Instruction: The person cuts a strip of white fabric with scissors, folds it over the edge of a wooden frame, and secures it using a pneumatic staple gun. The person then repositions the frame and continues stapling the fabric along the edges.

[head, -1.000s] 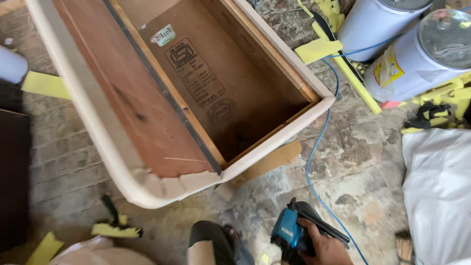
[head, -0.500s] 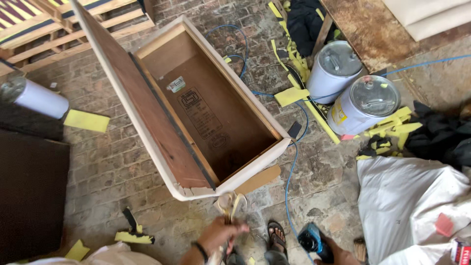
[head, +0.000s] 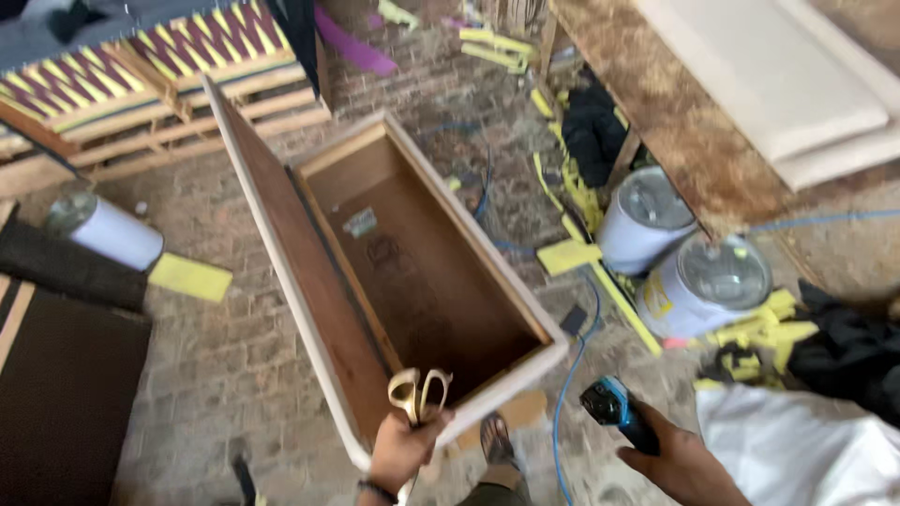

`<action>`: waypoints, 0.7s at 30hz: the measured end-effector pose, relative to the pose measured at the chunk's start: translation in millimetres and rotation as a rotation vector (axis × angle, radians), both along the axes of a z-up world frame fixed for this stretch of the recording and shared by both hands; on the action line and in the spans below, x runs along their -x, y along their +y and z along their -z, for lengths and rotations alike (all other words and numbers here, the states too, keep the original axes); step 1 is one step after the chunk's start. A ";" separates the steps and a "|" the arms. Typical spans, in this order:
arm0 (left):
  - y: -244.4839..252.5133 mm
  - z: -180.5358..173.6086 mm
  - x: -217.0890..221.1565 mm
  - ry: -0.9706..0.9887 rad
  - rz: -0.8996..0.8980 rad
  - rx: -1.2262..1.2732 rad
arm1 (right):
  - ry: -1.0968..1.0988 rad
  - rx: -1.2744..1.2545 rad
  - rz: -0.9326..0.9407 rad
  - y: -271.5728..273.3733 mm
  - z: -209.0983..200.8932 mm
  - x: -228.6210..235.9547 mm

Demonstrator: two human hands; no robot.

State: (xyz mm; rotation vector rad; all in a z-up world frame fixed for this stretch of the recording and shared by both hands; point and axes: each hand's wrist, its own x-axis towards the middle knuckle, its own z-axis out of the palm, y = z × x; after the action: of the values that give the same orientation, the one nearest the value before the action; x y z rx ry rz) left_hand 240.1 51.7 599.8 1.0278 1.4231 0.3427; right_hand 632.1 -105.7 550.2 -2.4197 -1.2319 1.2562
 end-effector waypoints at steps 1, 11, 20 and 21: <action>13.6 -0.9 2.4 0.066 0.028 0.002 | -0.006 -0.066 0.001 20.1 -8.8 -4.2; 173.8 44.6 -97.5 -0.315 0.169 -0.071 | -0.042 -0.304 0.217 158.8 -77.1 -74.7; 324.0 53.7 -354.0 -0.459 0.196 0.074 | -0.041 -0.388 0.311 293.8 -23.5 -273.4; 348.4 61.7 -395.8 -0.572 0.148 0.065 | -0.045 -0.439 0.272 322.2 -9.4 -308.2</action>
State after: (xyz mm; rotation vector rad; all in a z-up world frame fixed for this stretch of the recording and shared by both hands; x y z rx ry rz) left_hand 635.9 400.0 538.1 0.8829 0.8349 0.4372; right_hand 940.4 216.4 559.6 -2.2031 -1.0145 0.7660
